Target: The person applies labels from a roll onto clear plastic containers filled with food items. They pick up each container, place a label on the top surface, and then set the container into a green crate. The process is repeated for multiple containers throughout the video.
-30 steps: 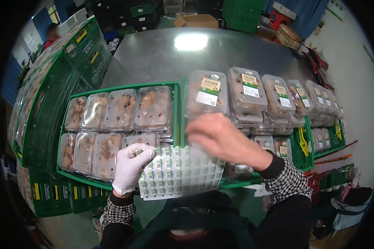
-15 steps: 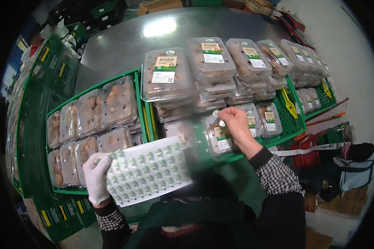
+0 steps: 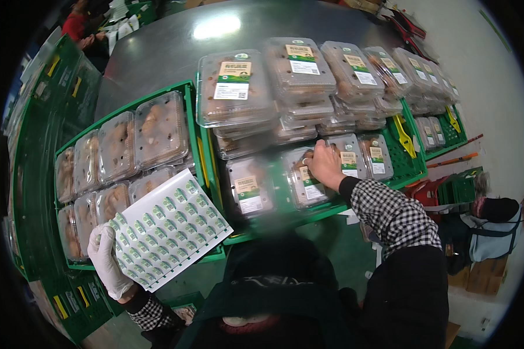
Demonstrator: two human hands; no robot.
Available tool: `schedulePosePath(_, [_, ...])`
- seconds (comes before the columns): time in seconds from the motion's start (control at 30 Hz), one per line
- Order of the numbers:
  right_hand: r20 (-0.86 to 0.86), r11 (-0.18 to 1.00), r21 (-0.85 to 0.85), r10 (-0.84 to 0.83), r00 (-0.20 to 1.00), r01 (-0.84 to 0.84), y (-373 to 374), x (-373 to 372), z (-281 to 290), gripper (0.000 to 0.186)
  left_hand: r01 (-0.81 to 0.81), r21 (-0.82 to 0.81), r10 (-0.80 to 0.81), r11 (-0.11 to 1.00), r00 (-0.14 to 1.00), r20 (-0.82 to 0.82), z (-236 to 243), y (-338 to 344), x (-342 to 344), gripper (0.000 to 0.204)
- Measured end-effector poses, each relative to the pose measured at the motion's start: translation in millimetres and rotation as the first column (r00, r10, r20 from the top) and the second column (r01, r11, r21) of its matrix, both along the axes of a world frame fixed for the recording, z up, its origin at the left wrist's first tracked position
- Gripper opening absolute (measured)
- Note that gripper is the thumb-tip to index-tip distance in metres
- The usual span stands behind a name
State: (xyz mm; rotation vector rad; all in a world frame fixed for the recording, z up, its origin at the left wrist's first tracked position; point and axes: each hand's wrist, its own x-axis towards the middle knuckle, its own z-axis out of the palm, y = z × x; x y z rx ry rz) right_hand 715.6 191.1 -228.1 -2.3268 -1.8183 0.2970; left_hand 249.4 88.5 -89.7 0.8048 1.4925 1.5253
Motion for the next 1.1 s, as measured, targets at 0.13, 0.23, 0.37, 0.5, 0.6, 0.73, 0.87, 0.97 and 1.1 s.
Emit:
schedulePosePath(0.13, [-0.544, 0.998, -0.064, -0.014, 0.839, -0.025, 5.4, -36.3, -12.7, 0.027, -0.025, 0.026, 0.025, 0.999, 1.0, -0.001, 0.8, -4.5, -6.5, 0.012])
schedulePosePath(0.23, [-0.798, 0.991, -0.132, -0.087, 0.596, -0.032, 8.8, -89.8, -4.1, 0.013, -0.05, 0.028, 0.05, 0.998, 0.999, -0.006, 4.2, -13.0, -7.7, 0.01])
schedulePosePath(0.37, [-0.718, 0.991, -0.089, 0.003, 0.696, -0.097, 17.9, -113.7, -24.0, 0.013, -0.011, 0.001, 0.011, 1.0, 1.0, -0.003, 4.0, -20.6, -9.5, 0.008])
schedulePosePath(0.5, [-0.053, 0.728, 0.26, 0.666, 0.744, -0.634, 8.4, -112.3, -16.0, 0.011, 0.054, -0.012, -0.054, 0.998, 0.998, -0.008, 9.3, -25.1, -3.1, 0.011])
schedulePosePath(0.6, [0.023, 0.768, 0.211, 0.615, 0.788, -0.605, 4.6, -109.0, 1.0, 0.014, 0.113, -0.014, -0.113, 0.993, 0.994, 0.012, 12.6, -18.0, 3.7, 0.013])
schedulePosePath(0.73, [-0.925, 0.925, -0.014, 0.132, 0.355, -0.379, -14.7, -116.6, 85.2, 0.02, 0.154, 0.012, -0.154, 0.988, 0.988, -0.004, 20.4, -16.7, 12.2, 0.013])
schedulePosePath(0.87, [-0.716, 0.673, 0.376, 0.648, 0.261, -0.637, -54.5, -110.9, 182.6, 0.02, 0.211, 0.128, -0.195, 0.969, 0.973, -0.122, 29.4, -9.6, 26.1, 0.013])
schedulePosePath(0.97, [-0.708, 0.706, 0.503, 0.667, 0.23, -0.499, -75.2, -88.5, 214.8, 0.022, 0.365, 0.349, -0.225, 0.863, 0.897, -0.382, 32.6, -1.2, 27.2, 0.015])
schedulePosePath(1.1, [-0.178, 0.182, 0.854, 0.983, 0.056, -0.488, -95.0, -53.6, 277.7, 0.01, 0.381, 0.784, -0.325, 0.49, 0.914, -0.241, 60.9, 2.0, 63.2, 0.008])
